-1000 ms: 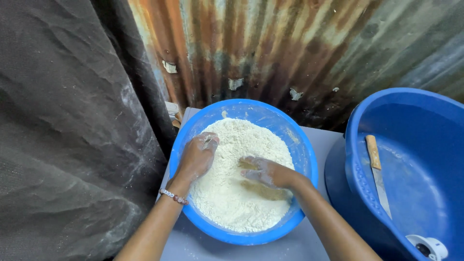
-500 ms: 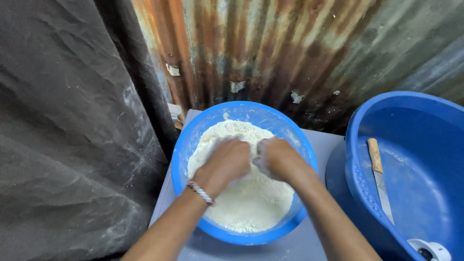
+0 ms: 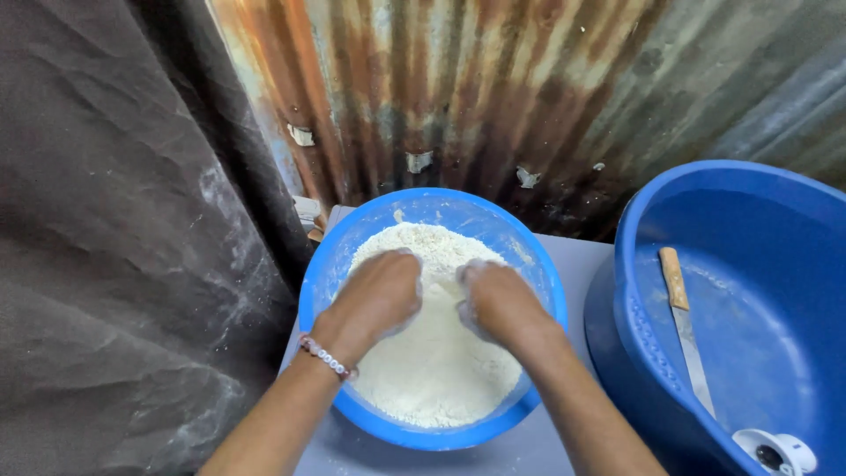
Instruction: Mixing flour and liquid in a large bowl by hand, adding ingredients from smaller containers to form dough.
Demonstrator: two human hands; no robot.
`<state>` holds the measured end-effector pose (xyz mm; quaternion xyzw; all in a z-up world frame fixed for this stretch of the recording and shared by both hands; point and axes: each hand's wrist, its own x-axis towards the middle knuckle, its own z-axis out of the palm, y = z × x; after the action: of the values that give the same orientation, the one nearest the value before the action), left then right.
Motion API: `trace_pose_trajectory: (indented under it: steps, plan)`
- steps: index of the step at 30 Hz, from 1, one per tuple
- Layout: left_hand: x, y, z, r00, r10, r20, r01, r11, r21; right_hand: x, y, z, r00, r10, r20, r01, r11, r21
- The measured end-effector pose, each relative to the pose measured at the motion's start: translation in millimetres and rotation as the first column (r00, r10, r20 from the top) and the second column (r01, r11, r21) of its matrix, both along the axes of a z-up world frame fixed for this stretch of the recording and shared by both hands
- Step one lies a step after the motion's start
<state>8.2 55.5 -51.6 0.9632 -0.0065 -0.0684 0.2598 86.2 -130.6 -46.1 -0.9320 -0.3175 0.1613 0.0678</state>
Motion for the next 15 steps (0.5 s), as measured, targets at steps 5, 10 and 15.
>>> trace_pose_trajectory:
  steps: [5, 10, 15]
  plan:
    - [-1.0, -28.8, 0.9, 0.996, -0.051, 0.078, 0.052, 0.999, -0.008, 10.3, -5.4, -1.5, 0.991, -0.076, 0.115, 0.073, 0.997, 0.024]
    - [-32.9, -39.8, 51.9, 1.0, 0.014, 0.001, -0.014, 0.995, -0.094, -0.6, -8.5, 17.9, 0.988, -0.082, 0.134, 0.074, 0.995, 0.063]
    - [-26.4, -54.9, 24.3, 1.0, 0.018, 0.021, -0.017, 0.999, -0.044, -27.3, 15.7, -9.5, 0.993, 0.031, 0.116, -0.042, 0.994, 0.096]
